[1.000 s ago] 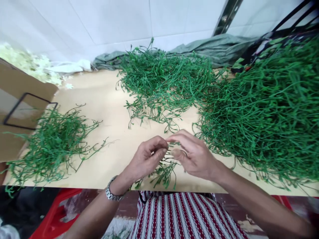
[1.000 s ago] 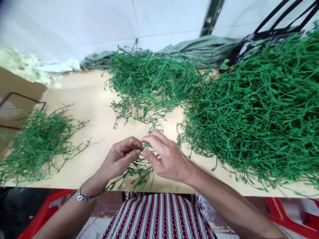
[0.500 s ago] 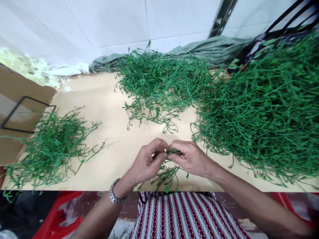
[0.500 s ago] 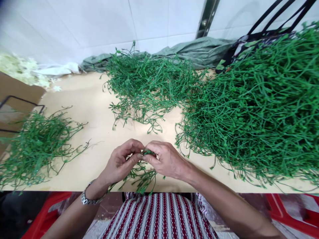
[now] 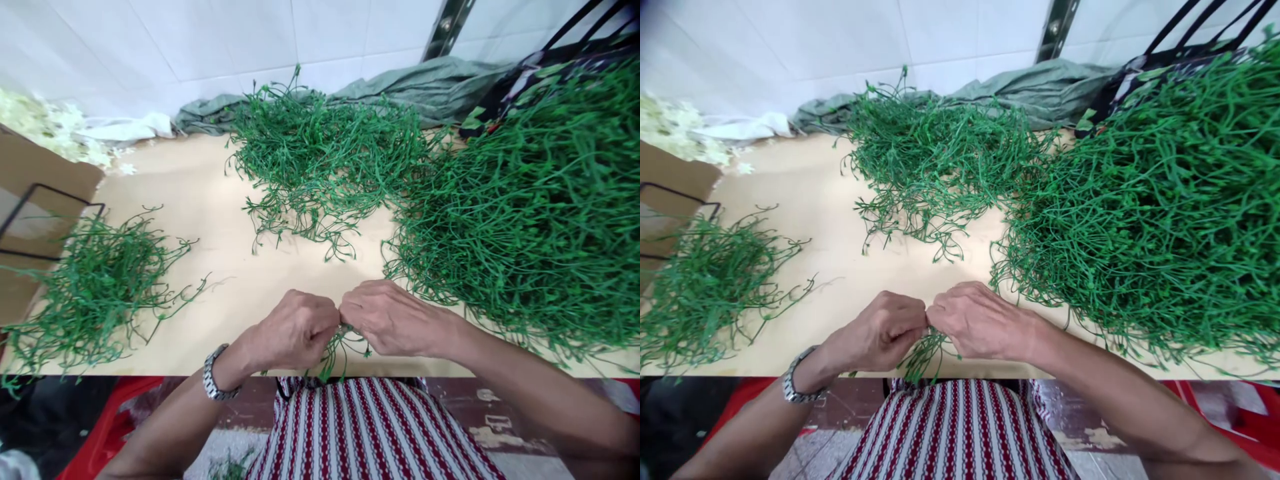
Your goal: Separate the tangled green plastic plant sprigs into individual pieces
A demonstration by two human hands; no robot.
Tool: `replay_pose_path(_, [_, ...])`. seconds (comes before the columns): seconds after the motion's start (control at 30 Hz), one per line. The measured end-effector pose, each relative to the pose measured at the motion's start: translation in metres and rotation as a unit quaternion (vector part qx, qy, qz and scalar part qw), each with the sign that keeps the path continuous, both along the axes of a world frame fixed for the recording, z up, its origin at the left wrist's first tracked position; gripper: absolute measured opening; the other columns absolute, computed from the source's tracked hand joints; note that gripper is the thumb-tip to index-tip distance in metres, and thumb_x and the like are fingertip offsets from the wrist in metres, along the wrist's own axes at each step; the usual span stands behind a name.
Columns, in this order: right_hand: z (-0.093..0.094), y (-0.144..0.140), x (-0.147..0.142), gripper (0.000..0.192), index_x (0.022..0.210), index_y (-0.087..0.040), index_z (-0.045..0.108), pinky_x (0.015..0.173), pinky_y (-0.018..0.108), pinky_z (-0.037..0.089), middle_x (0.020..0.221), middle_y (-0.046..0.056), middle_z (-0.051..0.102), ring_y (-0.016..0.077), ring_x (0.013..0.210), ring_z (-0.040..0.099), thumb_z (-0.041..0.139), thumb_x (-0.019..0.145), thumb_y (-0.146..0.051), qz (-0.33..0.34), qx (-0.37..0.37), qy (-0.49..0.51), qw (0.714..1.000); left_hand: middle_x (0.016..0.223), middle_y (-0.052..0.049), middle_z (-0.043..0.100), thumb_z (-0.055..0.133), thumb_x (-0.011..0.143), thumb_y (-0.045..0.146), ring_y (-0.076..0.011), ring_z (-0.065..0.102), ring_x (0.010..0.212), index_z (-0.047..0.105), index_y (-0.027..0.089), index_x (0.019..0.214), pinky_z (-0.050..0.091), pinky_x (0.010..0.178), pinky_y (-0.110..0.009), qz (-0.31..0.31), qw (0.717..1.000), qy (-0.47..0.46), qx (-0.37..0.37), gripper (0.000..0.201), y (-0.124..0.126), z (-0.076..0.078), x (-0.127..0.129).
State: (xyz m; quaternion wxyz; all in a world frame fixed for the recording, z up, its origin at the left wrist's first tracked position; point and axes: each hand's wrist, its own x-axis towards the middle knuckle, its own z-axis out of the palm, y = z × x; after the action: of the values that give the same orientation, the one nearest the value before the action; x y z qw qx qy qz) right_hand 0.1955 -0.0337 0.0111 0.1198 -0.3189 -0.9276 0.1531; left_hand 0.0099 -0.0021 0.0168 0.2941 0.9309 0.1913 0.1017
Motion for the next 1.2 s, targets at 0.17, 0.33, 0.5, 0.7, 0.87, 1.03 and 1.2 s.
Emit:
replay_pose_path(0.17, [0.002,-0.001,0.003,0.015,0.067,-0.016,0.052,0.053,0.027,0.027,0.061,0.001,0.051,0.0110,0.053,0.037,0.045,0.077,-0.006,0.076,-0.023,-0.060,0.995,0.048,0.002,0.040,0.039,0.064,0.003,-0.0101,0.035,0.048,0.039,0.017,0.050,0.026,0.048,-0.027,-0.073,0.997,0.011,-0.018,0.020,-0.003,0.001,-0.001])
replay_pose_path(0.33, [-0.002,0.006,0.020,0.020,0.072,-0.016,0.052,0.058,0.028,0.032,0.066,0.003,0.053,0.0137,0.060,0.042,0.039,0.080,-0.003,0.018,-0.015,-0.056,0.998,0.051,0.002,0.044,0.041,0.072,0.006,-0.0087,0.038,0.051,0.046,0.015,0.054,0.030,0.049,-0.023,-0.010,0.990,-0.016,-0.139,0.021,0.006,0.005,-0.004])
replay_pose_path(0.5, [-0.002,0.018,0.021,0.010,0.084,-0.016,0.049,0.078,0.036,0.038,0.105,0.013,0.055,0.0220,0.097,0.047,0.040,0.085,-0.014,-0.128,-0.005,0.125,0.984,0.050,0.005,0.037,0.046,0.079,0.023,-0.0060,0.030,0.046,0.052,0.012,0.060,0.025,0.044,-0.020,0.182,0.921,-0.057,-0.340,0.022,0.019,-0.001,0.000])
replay_pose_path(0.7, [-0.023,0.014,-0.016,0.018,0.087,-0.017,0.049,0.053,0.022,0.034,0.063,-0.002,0.048,0.0101,0.056,0.044,0.034,0.090,-0.026,-0.237,-0.236,0.239,0.912,0.049,0.005,0.038,0.054,0.075,0.024,-0.0045,0.029,0.045,0.053,0.011,0.061,0.022,0.041,-0.018,0.294,0.859,-0.141,-0.396,0.019,0.013,-0.011,0.008])
replay_pose_path(0.87, [-0.036,0.010,-0.026,0.030,0.080,-0.015,0.048,0.050,0.020,0.031,0.063,-0.004,0.039,0.0079,0.056,0.036,0.041,0.086,-0.044,-0.203,-0.381,0.348,0.832,0.049,0.004,0.040,0.053,0.075,0.022,-0.0055,0.033,0.046,0.055,0.012,0.060,0.025,0.042,-0.018,0.333,0.867,-0.147,-0.342,0.019,0.008,-0.017,0.010])
replay_pose_path(1.03, [-0.043,0.009,-0.028,0.033,0.071,-0.014,0.048,0.048,0.019,0.027,0.061,-0.005,0.035,0.0066,0.056,0.031,0.057,0.076,-0.045,-0.194,-0.466,0.391,0.769,0.052,0.003,0.044,0.055,0.074,0.021,-0.0073,0.038,0.050,0.055,0.012,0.058,0.030,0.046,-0.020,0.333,0.881,-0.154,-0.299,0.018,0.007,-0.017,0.013])
replay_pose_path(1.2, [-0.043,0.009,-0.025,0.029,0.078,-0.013,0.054,0.055,0.021,0.032,0.066,-0.003,0.044,0.0082,0.061,0.038,0.050,0.082,-0.042,-0.180,-0.439,0.403,0.782,0.064,0.001,0.049,0.062,0.070,0.019,-0.0059,0.042,0.051,0.059,0.013,0.060,0.031,0.045,-0.020,0.318,0.816,-0.281,-0.393,0.012,0.007,-0.015,0.013])
